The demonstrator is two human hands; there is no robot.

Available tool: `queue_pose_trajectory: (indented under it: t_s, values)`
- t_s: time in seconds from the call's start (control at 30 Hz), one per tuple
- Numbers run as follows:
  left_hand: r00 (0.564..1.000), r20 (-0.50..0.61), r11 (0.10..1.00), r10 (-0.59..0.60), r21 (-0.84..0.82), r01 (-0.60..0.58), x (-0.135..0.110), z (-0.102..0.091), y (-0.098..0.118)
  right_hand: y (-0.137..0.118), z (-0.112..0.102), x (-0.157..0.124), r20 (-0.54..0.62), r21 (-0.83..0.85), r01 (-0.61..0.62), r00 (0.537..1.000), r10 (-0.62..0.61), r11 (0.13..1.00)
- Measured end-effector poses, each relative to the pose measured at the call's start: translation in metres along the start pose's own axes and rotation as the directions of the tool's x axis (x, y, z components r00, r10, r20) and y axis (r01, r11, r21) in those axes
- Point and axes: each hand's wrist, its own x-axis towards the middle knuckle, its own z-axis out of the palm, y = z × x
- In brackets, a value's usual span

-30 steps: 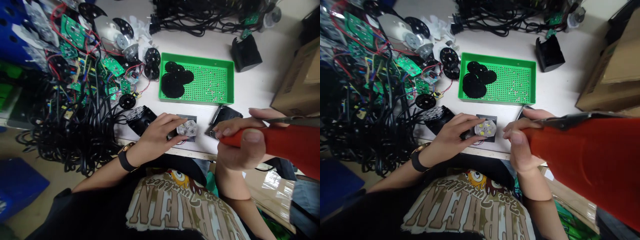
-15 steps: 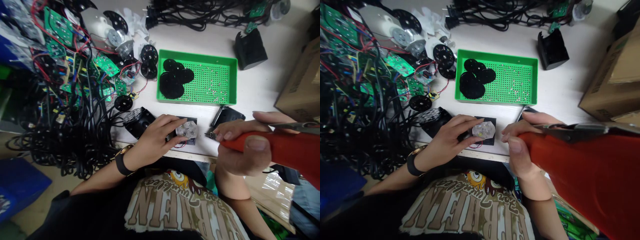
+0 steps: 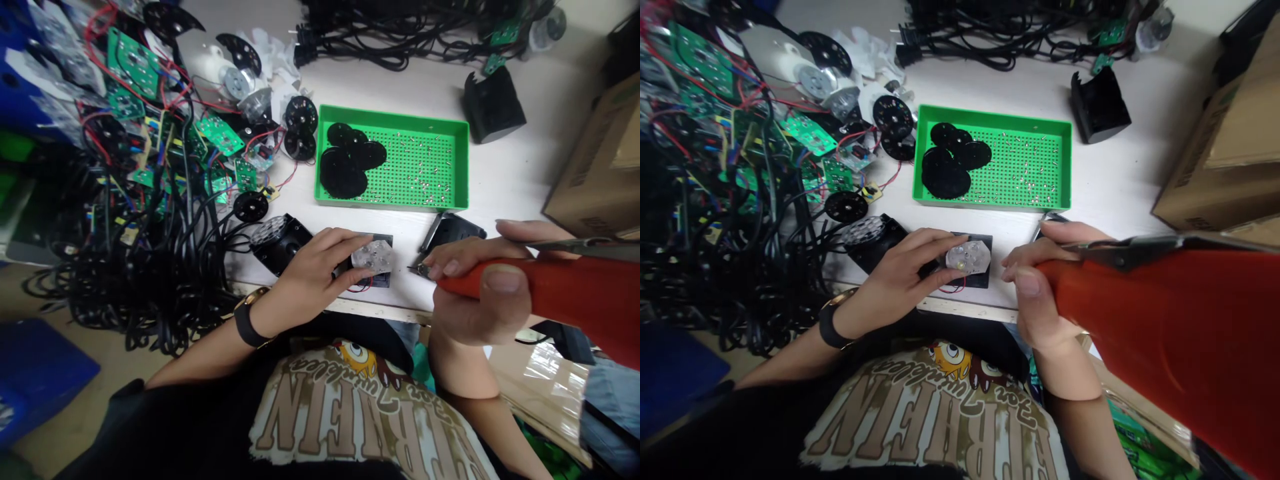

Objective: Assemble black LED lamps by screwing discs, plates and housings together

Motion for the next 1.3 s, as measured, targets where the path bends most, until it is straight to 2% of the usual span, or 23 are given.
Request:
queue_pose_trajectory:
  t_s: [0.1,0.27,0.37,0.47,0.6,0.7,0.77,0.87,1.0,1.07,1.17,1.23,1.3]
  values:
    - [0.999,-0.025,0.999,0.030,0.035,-0.029,0.001,-0.001,0.002,-0.001,0.008,0.001,-0.080,0.155,0.087,0.994,-0.075,0.984]
    - [0.973,-0.228,0.988,0.023,0.156,0.013,-0.003,-0.015,0.023,-0.005,0.011,0.002,-0.102,0.113,0.148,0.985,-0.136,0.983]
    - [0.964,-0.266,0.983,0.020,0.182,0.029,-0.008,-0.023,0.034,-0.005,0.013,0.000,-0.109,0.168,0.124,0.988,-0.106,0.978]
    - [0.971,-0.241,0.992,-0.006,0.122,0.036,-0.010,-0.021,0.032,-0.002,0.017,-0.003,-0.121,0.213,0.074,0.991,-0.049,0.974]
    - [0.977,-0.209,0.998,-0.052,-0.047,0.043,-0.007,-0.008,0.020,0.004,0.026,-0.006,-0.136,0.203,0.058,0.990,-0.030,0.978]
    - [0.983,-0.166,0.994,-0.078,-0.085,0.065,-0.003,-0.002,0.016,0.009,0.033,-0.005,-0.142,0.253,0.050,0.990,-0.014,0.966]
    - [0.994,-0.099,0.998,-0.047,-0.052,0.042,-0.002,0.000,0.017,0.012,0.037,-0.003,-0.159,0.294,0.064,0.987,-0.017,0.954]
    - [1.000,-0.015,0.996,0.004,0.095,-0.003,0.000,0.001,0.021,0.017,0.041,0.001,-0.168,0.305,0.072,0.986,-0.021,0.949]
    - [1.000,0.008,0.971,0.030,0.236,-0.031,-0.001,0.006,0.023,0.020,0.041,0.001,-0.122,0.326,0.009,0.992,0.033,0.945]
    - [0.998,-0.027,0.975,0.052,0.217,-0.045,-0.004,0.006,0.024,0.018,0.040,-0.006,-0.095,0.361,-0.014,0.994,0.052,0.932]
    - [0.983,-0.173,0.990,0.061,0.134,-0.038,-0.013,0.000,0.031,0.013,0.039,-0.021,-0.048,0.387,-0.047,0.996,0.071,0.921]
    - [0.967,-0.254,0.997,0.005,0.074,0.014,-0.020,-0.005,0.038,0.009,0.039,-0.030,-0.023,0.381,-0.055,0.997,0.069,0.923]
    - [0.961,-0.261,0.994,-0.089,0.039,0.103,-0.022,-0.008,0.045,0.005,0.039,-0.031,-0.028,0.367,-0.013,0.999,0.024,0.930]
